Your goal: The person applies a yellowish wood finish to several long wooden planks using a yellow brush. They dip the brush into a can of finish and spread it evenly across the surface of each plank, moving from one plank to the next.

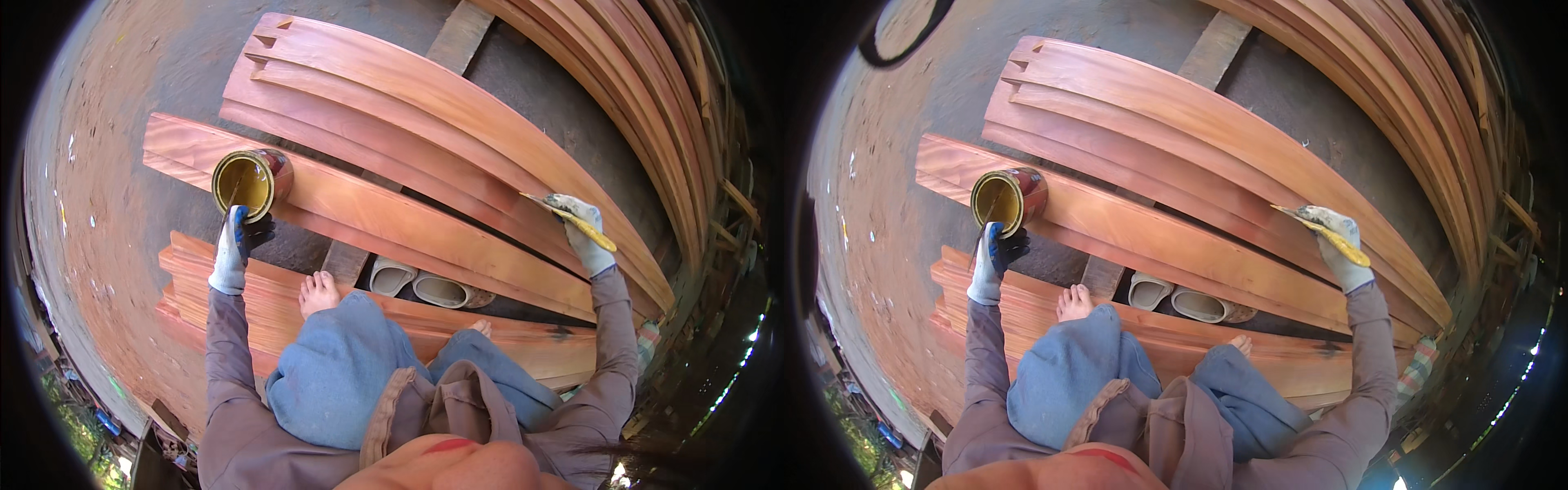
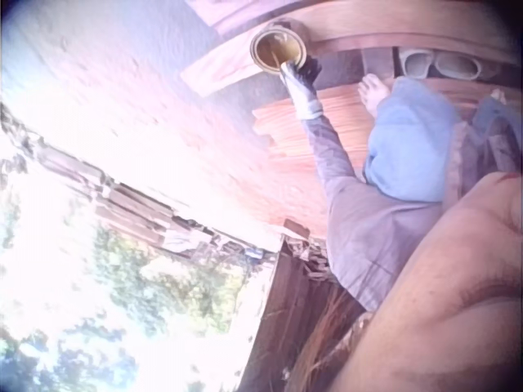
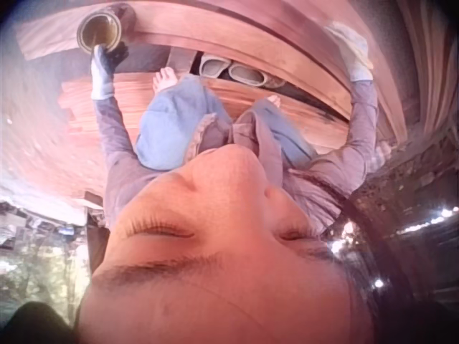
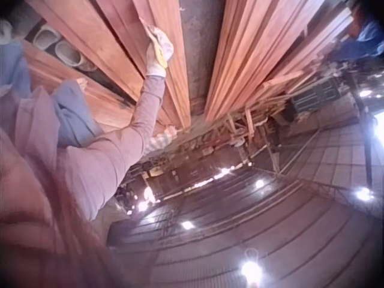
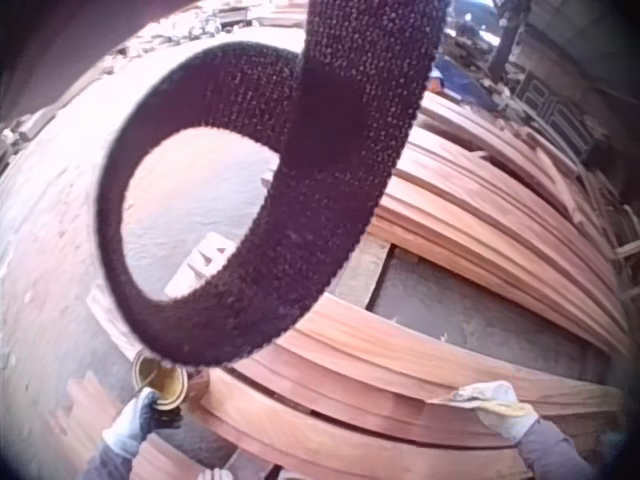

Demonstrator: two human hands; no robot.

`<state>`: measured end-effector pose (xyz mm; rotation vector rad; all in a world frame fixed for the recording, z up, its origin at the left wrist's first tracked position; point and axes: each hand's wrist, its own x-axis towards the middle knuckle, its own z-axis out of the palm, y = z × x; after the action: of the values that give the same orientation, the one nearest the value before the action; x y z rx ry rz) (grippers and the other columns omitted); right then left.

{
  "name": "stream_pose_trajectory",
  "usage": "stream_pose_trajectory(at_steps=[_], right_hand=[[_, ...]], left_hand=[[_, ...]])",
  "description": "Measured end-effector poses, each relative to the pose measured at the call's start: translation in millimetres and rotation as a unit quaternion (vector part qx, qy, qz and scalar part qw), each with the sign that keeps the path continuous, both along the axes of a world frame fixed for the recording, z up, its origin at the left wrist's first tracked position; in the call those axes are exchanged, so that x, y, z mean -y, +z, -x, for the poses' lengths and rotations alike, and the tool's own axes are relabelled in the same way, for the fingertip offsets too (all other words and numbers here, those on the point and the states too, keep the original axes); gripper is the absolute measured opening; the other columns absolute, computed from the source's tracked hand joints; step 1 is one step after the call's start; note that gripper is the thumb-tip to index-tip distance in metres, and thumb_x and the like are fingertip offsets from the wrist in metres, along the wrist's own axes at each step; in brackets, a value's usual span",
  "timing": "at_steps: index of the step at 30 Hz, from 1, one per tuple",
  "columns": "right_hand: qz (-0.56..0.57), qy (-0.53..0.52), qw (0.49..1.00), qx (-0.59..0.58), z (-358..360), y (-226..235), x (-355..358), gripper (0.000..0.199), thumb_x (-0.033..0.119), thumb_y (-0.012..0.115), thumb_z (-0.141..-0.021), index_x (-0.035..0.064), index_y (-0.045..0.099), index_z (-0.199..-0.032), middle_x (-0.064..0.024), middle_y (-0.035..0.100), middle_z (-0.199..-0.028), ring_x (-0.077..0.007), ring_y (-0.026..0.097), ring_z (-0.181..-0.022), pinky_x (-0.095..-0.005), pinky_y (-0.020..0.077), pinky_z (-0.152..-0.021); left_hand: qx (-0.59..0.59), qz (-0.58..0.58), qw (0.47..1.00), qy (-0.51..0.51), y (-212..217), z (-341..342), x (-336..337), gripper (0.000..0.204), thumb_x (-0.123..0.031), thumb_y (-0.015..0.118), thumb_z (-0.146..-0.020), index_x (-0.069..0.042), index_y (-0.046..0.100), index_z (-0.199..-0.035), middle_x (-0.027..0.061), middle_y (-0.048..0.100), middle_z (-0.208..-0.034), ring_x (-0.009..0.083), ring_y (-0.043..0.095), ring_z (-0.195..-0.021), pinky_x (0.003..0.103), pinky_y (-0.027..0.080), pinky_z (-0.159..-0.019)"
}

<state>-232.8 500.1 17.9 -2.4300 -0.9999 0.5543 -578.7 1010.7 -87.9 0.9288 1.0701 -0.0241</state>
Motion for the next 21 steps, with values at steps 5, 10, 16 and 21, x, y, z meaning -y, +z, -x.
stream_pose_trajectory(at_steps=[5,10,16,21], right_hand=[[-0.038,0.036,0.992,0.116,51.3,-27.0,-27.6,0.028,0.016,0.063,-0.085,0.0095,0.07,-0.112,-0.0135,0.07,-0.111,-0.0318,0.068,-0.099,-0.0394,0.0539,-0.085],[-0.109,-0.029,0.95,0.292,79.4,-62.5,-103.3,0.031,0.019,0.072,-0.078,0.0134,0.068,-0.108,-0.0089,0.071,-0.106,-0.0277,0.069,-0.097,-0.0394,0.0551,-0.082],[-0.122,-0.093,0.928,0.339,125.6,-101.7,-109.0,0.032,0.021,0.077,-0.075,0.0157,0.067,-0.105,-0.0068,0.071,-0.105,-0.0281,0.069,-0.097,-0.0407,0.0556,-0.083],[-0.124,-0.147,0.9,0.391,127.3,-126.8,-49.8,0.036,0.018,0.077,-0.076,0.0157,0.067,-0.11,-0.0087,0.07,-0.106,-0.0314,0.069,-0.097,-0.0423,0.0556,-0.083]], left_hand=[[0.029,-0.005,1.0,-0.008,1.9,-4.3,0.6,0.047,-0.045,0.048,-0.101,-0.003,0.057,-0.121,0.0164,0.07,-0.099,0.0284,0.07,-0.085,0.043,0.058,-0.078],[0.022,-0.011,0.999,-0.032,-3.3,-10.0,-6.5,0.048,-0.046,0.048,-0.1,-0.003,0.058,-0.119,0.0167,0.069,-0.099,0.0292,0.069,-0.084,0.044,0.058,-0.078],[-0.028,-0.022,0.999,-0.024,9.9,-21.7,3.8,0.041,-0.043,0.051,-0.098,-0.007,0.061,-0.113,0.0128,0.069,-0.091,0.0254,0.068,-0.077,0.04,0.057,-0.075],[-0.036,-0.013,0.999,-0.022,1.9,-22.2,1.5,0.042,-0.046,0.052,-0.097,-0.008,0.062,-0.111,0.0112,0.069,-0.09,0.0232,0.068,-0.075,0.038,0.057,-0.072]])
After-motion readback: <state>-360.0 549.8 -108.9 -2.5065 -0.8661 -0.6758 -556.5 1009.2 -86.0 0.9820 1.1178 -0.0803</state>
